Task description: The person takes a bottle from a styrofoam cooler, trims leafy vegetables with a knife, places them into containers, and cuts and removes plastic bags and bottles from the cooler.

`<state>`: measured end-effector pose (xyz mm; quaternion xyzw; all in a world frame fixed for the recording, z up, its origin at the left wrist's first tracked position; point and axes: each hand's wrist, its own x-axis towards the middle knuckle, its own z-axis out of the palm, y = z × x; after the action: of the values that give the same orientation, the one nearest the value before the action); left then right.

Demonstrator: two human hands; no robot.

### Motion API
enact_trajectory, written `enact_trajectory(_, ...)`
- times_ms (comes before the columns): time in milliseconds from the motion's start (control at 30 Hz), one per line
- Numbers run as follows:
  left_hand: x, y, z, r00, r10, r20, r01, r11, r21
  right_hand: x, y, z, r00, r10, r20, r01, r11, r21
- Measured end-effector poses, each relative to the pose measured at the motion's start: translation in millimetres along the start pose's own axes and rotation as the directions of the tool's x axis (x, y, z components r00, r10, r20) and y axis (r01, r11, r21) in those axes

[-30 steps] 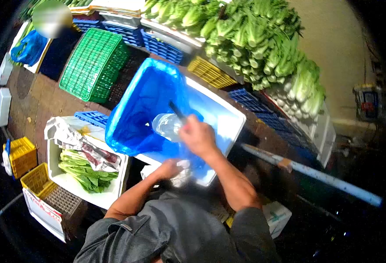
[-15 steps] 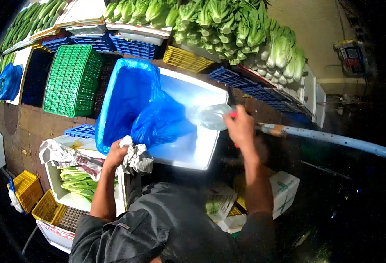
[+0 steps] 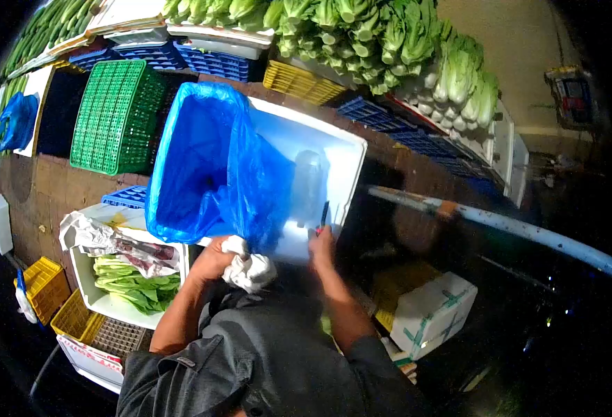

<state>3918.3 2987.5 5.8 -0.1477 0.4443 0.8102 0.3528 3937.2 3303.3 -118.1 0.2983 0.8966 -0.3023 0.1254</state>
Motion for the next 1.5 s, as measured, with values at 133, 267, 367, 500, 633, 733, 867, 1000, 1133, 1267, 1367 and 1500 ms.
enact_trajectory(133, 7.1, -35.3, 22.5, 0.987, -0.024, 0.159, -0.023, 0.958, 0.287, 7.6, -25.2, -31.8, 1.0, -0.026, 0.004, 0.022, 0.927, 0.374)
enact_trajectory(267, 11.2, -45.9, 51.0, 0.963, 0.065, 0.261, -0.199, 0.825, 0.529, 4.7, -178.8, -81.8, 0.916, -0.356, 0.185, 0.22, 0.832, 0.51)
enact_trajectory(367, 25.1, -74.4, 66.0, 0.932, 0.225, 0.286, -0.353, 0.746, 0.564, -3.4, -261.8, -49.5, 0.583, -0.551, 0.597, 0.171, 0.802, 0.573)
enact_trajectory(500, 38.7, -97.7, 65.7, 0.926, 0.22, 0.306, -0.363, 0.74, 0.566, 10.3, -260.3, 81.7, 0.201, -0.31, 0.929, 0.407, 0.889, 0.209)
enact_trajectory(633, 46.4, -100.9, 51.7, 0.95, 0.218, 0.222, -0.31, 0.712, 0.63, 102.4, -162.3, 144.8, 0.632, -0.229, 0.74, 0.727, 0.508, -0.463)
enact_trajectory(733, 65.0, -100.6, 42.5, 0.977, 0.086, 0.197, -0.204, 0.657, 0.726, 127.5, -120.3, 124.8, 0.806, -0.281, 0.521, 0.566, 0.621, -0.542)
enact_trajectory(867, 77.4, -106.5, 38.8, 0.967, 0.023, 0.255, -0.205, 0.664, 0.719, 124.2, -102.4, 127.2, 0.732, -0.382, 0.564, 0.664, 0.586, -0.465)
enact_trajectory(1000, 70.7, -130.1, 35.8, 0.962, 0.163, 0.219, -0.268, 0.714, 0.647, 101.9, -111.8, 160.6, 0.64, -0.443, 0.628, 0.722, 0.627, -0.293)
enact_trajectory(1133, 69.9, -139.1, 30.4, 0.974, 0.165, 0.158, -0.229, 0.71, 0.666, 115.6, -113.2, 206.3, 0.522, -0.711, 0.472, 0.824, 0.562, -0.065)
enact_trajectory(1267, 72.6, -153.8, 25.0, 0.967, 0.232, 0.105, -0.245, 0.732, 0.636, 115.6, -134.3, 224.6, 0.6, -0.49, 0.632, 0.77, 0.568, -0.29)
enact_trajectory(1367, 69.7, -142.4, 20.5, 0.982, 0.173, 0.07, -0.18, 0.77, 0.613, 125.3, -144.8, 241.2, 0.498, -0.526, 0.69, 0.849, 0.459, -0.263)
enact_trajectory(1500, 69.6, -133.3, 14.7, 0.995, 0.093, 0.043, -0.101, 0.819, 0.564, 132.3, -164.5, 254.7, 0.506, -0.463, 0.728, 0.85, 0.411, -0.329)
